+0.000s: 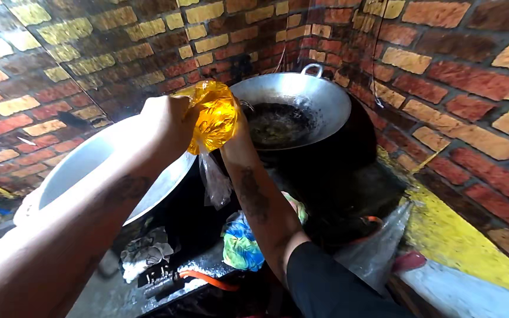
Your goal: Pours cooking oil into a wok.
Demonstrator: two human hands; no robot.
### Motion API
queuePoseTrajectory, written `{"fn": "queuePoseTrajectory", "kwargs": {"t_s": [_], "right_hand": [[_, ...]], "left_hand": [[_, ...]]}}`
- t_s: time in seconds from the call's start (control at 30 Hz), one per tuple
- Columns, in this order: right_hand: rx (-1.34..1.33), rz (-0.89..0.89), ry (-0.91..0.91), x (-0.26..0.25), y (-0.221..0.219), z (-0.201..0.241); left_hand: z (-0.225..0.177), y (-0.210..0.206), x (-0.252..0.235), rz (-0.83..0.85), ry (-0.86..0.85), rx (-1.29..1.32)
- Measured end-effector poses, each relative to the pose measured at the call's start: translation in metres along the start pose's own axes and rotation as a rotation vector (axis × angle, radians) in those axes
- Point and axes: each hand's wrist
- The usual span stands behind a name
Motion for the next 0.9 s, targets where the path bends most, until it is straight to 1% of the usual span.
{"fn": "queuePoseTrajectory", "kwargs": {"t_s": [0.13,0.23,0.37,0.6,0.7,0.73,0.8,0.9], "right_hand": [[-0.070,-0.060,0.012,-0.007,0.009,-0.001],[-0.125,-0.041,-0.008,-0.013,0.020,-0.002],[-0.203,-0.072,-0.039,-0.014,0.022,-0.001],[-0.207,-0.052,-0.018,-0.018,0.032,-0.001],[-0.114,-0.130,-0.016,-0.021,0.031,0.003],[-0.034,-0.185,-0.021,-0.023,0.030,0.004],[0.232,-0.264,-0.015,-0.029,0.034,0.006],[0.442,-0.357,-0.107,-0.035,0.030,0.015]], "left_hand": [[-0.002,-0.014,-0.011,0.028,0.019,0.033],[-0.004,-0.020,-0.018,0.053,0.015,0.030],[-0.007,-0.021,-0.027,0.110,-0.002,0.011],[-0.009,-0.025,-0.032,0.118,0.001,0.022],[-0.006,-0.033,-0.031,0.087,0.069,0.089],[-0.006,-0.036,-0.031,0.083,0.110,0.122],[-0.006,-0.041,-0.030,0.079,0.195,0.220],[-0.003,-0.053,-0.032,0.089,0.303,0.387]]}}
Point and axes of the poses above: each hand's wrist, its own x-axis away from the middle knuckle, its own y-axis out of the back of the hand, z = x × y, and after that the axes turned 5 degrees about -y, right-handed
